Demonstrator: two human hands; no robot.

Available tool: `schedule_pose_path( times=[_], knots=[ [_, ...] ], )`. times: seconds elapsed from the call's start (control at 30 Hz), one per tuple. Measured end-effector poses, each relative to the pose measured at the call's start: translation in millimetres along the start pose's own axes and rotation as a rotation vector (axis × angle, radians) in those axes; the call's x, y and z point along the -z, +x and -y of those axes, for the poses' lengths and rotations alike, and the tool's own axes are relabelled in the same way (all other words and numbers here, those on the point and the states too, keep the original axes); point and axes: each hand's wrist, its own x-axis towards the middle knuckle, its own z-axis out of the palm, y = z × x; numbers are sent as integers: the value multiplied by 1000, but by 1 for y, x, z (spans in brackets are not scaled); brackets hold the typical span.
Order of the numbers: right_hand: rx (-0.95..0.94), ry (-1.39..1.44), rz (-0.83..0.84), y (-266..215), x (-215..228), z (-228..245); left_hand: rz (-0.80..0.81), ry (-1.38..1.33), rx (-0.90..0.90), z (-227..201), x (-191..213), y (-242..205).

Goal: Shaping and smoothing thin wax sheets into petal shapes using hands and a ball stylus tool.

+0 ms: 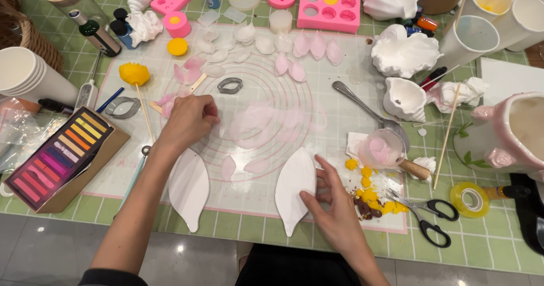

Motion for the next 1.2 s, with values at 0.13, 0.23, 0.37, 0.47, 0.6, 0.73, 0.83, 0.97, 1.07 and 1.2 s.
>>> schedule_pose_path(
  times=[0.13, 0.23, 0.37, 0.47, 0.6, 0.73, 0.83, 0.97, 1.07, 1.2],
  knots=[
    [-80, -548, -100, -3, 0, 10, 25, -181, 142, -27, 20, -14],
    [-158, -626, -124, -7, 1, 7, -20, -435, 99, -46, 18, -30],
    [438, -819, -260, -6, 4, 9, -73, -799, 76, -93, -17, -62],
    [134, -288, -99, 1, 8, -7, -181, -927, 120, -139, -50, -91],
    [-8, 117, -146, 7, 25, -34, -190, -1060, 244, -168, -87, -115],
    [-112, 60, -96, 11, 38, -19, -27, -1146, 219, -159, -100, -124],
    [-79, 120, -69, 11, 39, -5, -43, -1263, 320, -156, -99, -122],
    [-202, 142, 65, 7, 37, -7, -136, -1260, 454, -164, -100, -126],
    [-274, 175, 54, -4, 39, -15, -66, -1361, 534, -173, -98, -135],
    [-294, 151, 22, -26, 41, -9, -2, -1160, 648, -192, -68, -143]
  ],
)
